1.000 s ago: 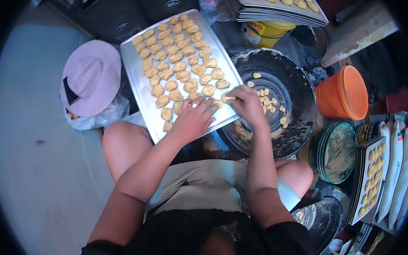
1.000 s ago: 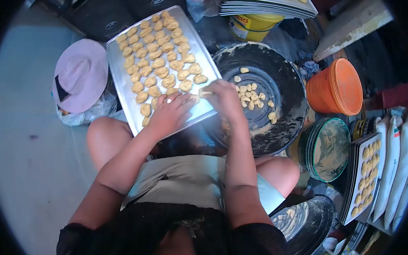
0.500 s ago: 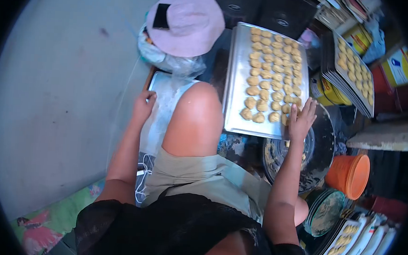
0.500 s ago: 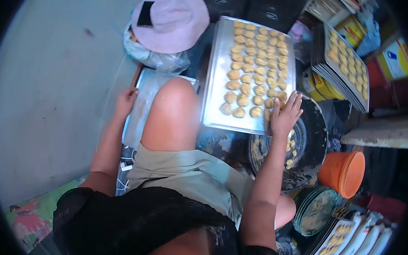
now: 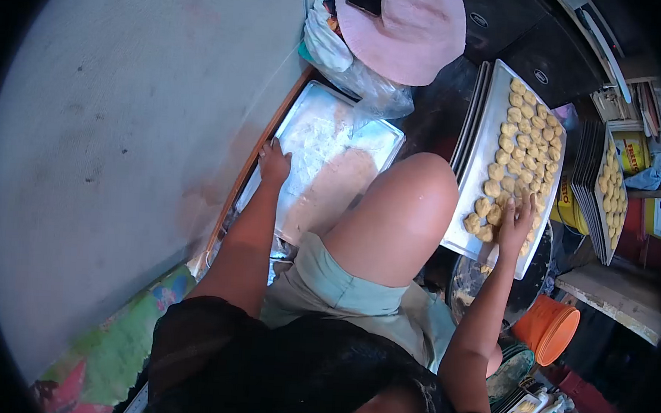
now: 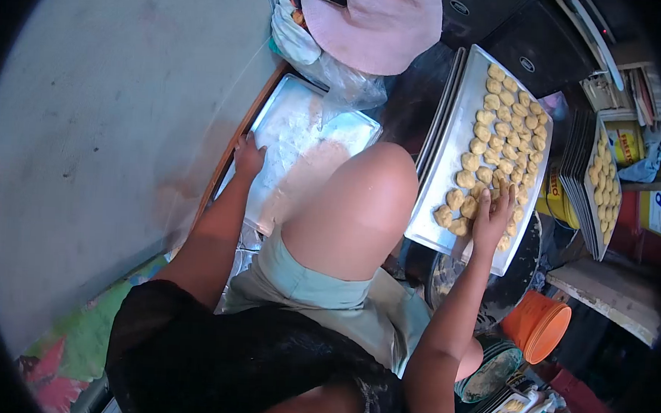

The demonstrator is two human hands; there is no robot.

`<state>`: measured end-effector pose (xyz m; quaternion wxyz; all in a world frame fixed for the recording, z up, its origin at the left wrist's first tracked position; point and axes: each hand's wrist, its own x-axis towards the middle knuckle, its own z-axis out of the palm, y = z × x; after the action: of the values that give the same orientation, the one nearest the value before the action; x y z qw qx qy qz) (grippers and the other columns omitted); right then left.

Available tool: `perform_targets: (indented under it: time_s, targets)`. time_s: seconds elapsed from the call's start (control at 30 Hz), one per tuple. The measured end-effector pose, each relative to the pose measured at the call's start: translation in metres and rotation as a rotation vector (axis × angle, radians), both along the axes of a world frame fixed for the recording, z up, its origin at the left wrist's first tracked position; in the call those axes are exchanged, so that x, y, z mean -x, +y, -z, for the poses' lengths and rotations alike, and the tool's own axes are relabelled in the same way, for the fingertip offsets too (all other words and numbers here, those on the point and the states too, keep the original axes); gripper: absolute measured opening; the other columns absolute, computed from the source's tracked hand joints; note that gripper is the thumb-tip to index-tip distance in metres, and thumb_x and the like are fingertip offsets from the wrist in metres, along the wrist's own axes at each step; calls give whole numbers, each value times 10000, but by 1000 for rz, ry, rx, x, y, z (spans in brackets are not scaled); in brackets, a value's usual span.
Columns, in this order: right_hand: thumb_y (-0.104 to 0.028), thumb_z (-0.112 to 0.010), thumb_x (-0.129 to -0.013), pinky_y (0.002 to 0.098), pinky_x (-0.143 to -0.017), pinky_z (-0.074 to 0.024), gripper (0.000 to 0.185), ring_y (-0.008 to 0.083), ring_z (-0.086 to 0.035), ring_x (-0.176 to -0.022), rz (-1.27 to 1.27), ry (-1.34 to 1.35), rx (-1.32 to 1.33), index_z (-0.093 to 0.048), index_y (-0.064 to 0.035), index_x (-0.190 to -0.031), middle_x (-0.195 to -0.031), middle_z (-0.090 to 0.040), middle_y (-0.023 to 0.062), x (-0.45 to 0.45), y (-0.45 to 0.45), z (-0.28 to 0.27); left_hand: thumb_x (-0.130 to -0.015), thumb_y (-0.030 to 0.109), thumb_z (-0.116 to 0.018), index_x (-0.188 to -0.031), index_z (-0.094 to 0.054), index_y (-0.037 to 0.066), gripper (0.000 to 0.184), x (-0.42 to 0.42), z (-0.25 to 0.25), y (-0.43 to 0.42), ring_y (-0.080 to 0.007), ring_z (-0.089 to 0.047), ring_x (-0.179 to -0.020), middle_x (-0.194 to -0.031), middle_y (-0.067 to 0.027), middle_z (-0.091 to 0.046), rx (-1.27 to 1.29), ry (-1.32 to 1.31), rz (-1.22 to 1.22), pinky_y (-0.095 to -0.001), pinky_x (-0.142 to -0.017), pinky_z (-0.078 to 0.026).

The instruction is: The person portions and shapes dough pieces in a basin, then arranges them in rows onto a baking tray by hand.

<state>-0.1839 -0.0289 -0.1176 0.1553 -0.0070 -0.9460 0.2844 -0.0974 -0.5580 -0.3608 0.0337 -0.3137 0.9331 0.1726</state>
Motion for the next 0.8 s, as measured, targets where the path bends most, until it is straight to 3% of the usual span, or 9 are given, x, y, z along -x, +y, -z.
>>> perform_targets:
  time_s: [0.1, 0.17, 0.3, 0.37, 0.47, 0.53, 0.63, 0.7, 0.8]
  targets:
    - [-249, -632, -923, 392, -1010, -411, 454, 356, -436, -1293, 32, 5, -15, -536, -55, -1322, -1437, -405, 222, 0, -6, 0, -809, 364, -697, -1360, -447, 44, 684, 14, -1, 6, -385, -457, -1222, -1331, -209, -453, 108, -18, -108, -486, -974, -413]
    - [-253, -639, -917, 400, -1016, -404, 450, 358, -451, -1277, 41, 70, -48, -544, -70, -1316, -1428, -420, 216, 0, -2, -4, -781, 384, -719, -1286, -486, 74, 636, 19, 13, 0, -394, -562, -1088, -1179, -211, -564, 89, 20, -142, -516, -886, -459]
    - [-333, -624, -907, 456, -1079, -291, 467, 351, -444, -1288, 105, 78, -63, -556, -106, -1309, -1404, -459, 179, 0, 23, 2, -734, 370, -786, -1282, -485, 53, 701, 15, 9, -19, -393, -569, -1116, -1209, -226, -573, -126, 74, -32, -522, -914, -455]
    - [-341, -626, -902, 482, -1096, -223, 477, 334, -419, -1311, 135, 125, -125, -545, -110, -1311, -1407, -454, 177, -2, 30, 2, -742, 357, -782, -1253, -509, 18, 671, 12, 27, -39, -399, -574, -1111, -1189, -235, -596, -266, 54, 49, -483, -925, -461]
    - [-320, -634, -900, 462, -1061, -307, 456, 359, -455, -1269, 163, 176, -114, -558, -96, -1290, -1379, -477, 196, -5, 30, -5, -785, 315, -754, -1226, -521, -7, 593, 7, 20, -57, -387, -603, -1052, -1118, -238, -629, -433, 49, 122, -438, -906, -468]
    - [-310, -650, -890, 437, -1013, -384, 448, 383, -487, -1225, 154, 249, -88, -571, -80, -1266, -1350, -501, 206, -10, 33, -12, -833, 299, -721, -1188, -521, -18, 517, 0, -27, -45, -306, -624, -973, -1030, -202, -651, -489, 131, 136, -392, -851, -480]
    - [-360, -650, -880, 510, -1066, -271, 468, 349, -441, -1284, 221, 150, -83, -569, -129, -1279, -1381, -473, 193, -25, 33, -24, -903, 252, -656, -1129, -526, -5, 366, -15, -87, -31, -191, -592, -873, -917, -146, -640, -653, 271, 219, -336, -783, -479]
    - [-371, -647, -877, 541, -1070, -218, 455, 333, -419, -1307, 242, 135, -80, -572, -169, -1278, -1396, -461, 177, -35, 43, -27, -928, 215, -627, -1120, -520, 2, 306, -29, -163, 2, -151, -544, -869, -893, -125, -599, -704, 289, 196, -329, -785, -463]
    - [-358, -668, -860, 520, -1066, -237, 419, 329, -461, -1271, 255, 192, -18, -605, -166, -1227, -1342, -516, 159, -49, 60, -43, -936, 290, -629, -1096, -537, -22, 363, -51, -317, 45, -159, -535, -814, -890, -102, -599, -318, 235, 220, -311, -786, -457]
